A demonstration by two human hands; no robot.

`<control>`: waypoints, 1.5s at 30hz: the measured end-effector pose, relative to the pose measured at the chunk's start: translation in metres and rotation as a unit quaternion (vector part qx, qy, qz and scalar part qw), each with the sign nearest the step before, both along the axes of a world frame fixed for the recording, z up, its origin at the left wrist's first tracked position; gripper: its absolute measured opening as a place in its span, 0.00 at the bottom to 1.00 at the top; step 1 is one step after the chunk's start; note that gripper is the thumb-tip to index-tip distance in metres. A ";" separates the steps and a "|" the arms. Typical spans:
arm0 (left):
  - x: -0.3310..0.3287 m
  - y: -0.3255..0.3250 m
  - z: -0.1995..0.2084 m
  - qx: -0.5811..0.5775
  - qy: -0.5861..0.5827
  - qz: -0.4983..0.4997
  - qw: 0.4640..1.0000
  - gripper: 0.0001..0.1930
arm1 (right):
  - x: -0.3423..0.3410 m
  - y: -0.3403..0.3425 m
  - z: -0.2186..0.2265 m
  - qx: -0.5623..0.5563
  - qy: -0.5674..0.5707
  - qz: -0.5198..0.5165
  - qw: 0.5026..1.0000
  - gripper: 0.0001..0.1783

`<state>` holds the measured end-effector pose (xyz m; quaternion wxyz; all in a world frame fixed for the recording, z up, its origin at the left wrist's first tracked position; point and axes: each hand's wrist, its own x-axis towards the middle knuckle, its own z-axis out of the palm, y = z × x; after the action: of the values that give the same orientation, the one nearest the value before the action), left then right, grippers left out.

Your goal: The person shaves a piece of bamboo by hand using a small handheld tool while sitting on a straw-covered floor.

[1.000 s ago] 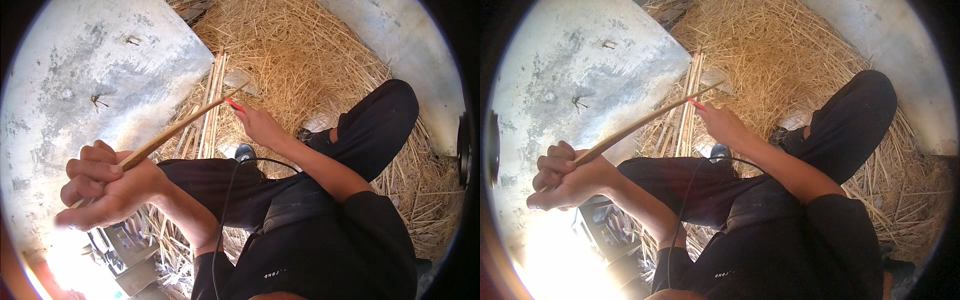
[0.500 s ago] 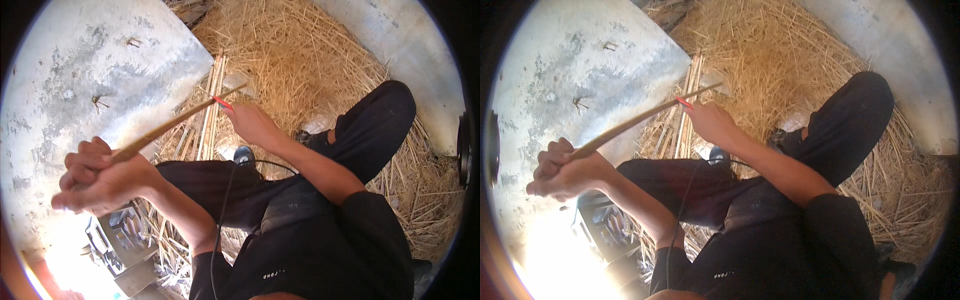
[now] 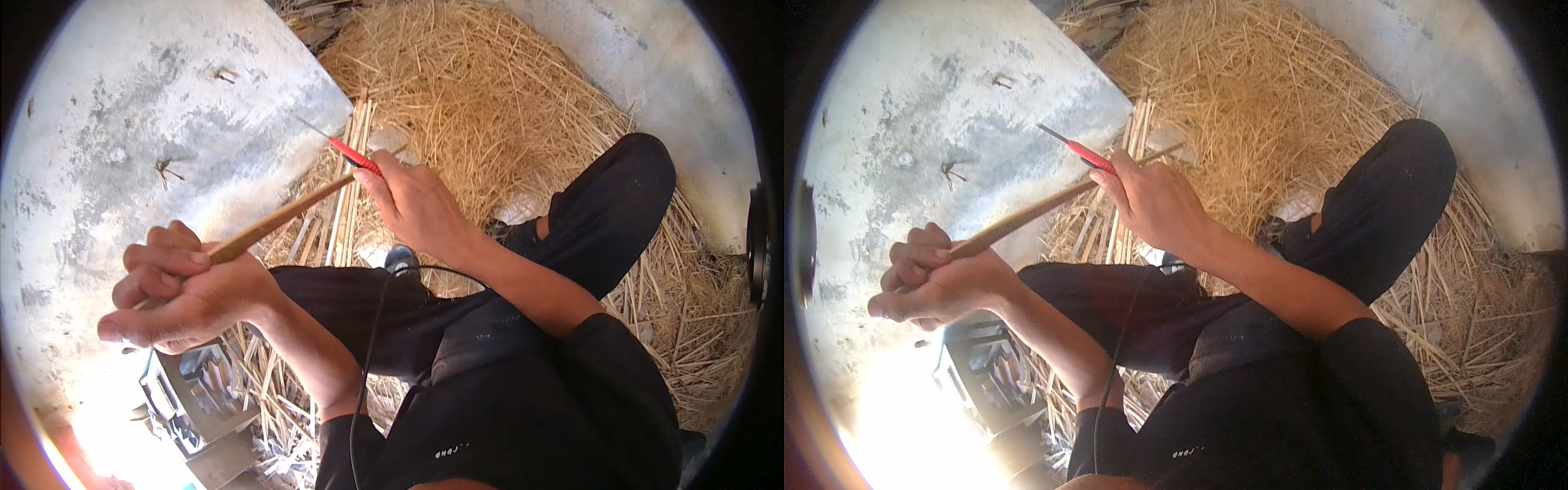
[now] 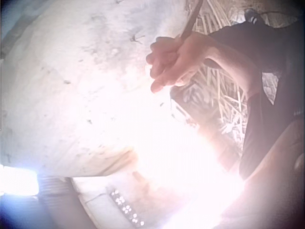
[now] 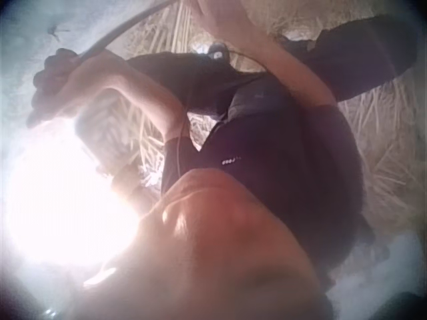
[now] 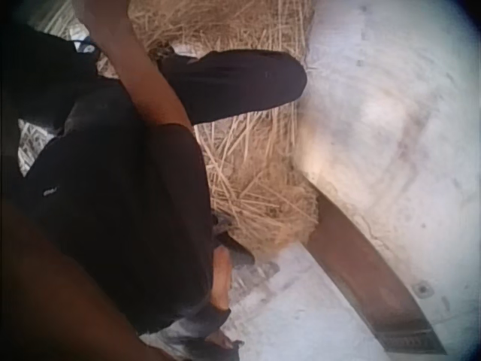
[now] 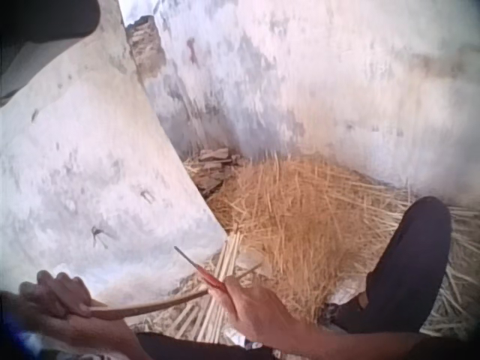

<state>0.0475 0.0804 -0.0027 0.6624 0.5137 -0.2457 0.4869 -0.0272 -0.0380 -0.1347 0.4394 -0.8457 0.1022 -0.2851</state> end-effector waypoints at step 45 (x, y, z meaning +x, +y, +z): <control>-0.011 -0.013 -0.002 0.030 -0.008 0.016 0.999 0.30 | -0.016 -0.032 -0.093 -0.039 0.036 -0.073 0.996 0.20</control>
<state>0.0363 0.0678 -0.0051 0.6368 0.5335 -0.2567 0.4939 -0.0433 -0.0703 -0.2276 0.3800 -0.8621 0.1686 -0.2897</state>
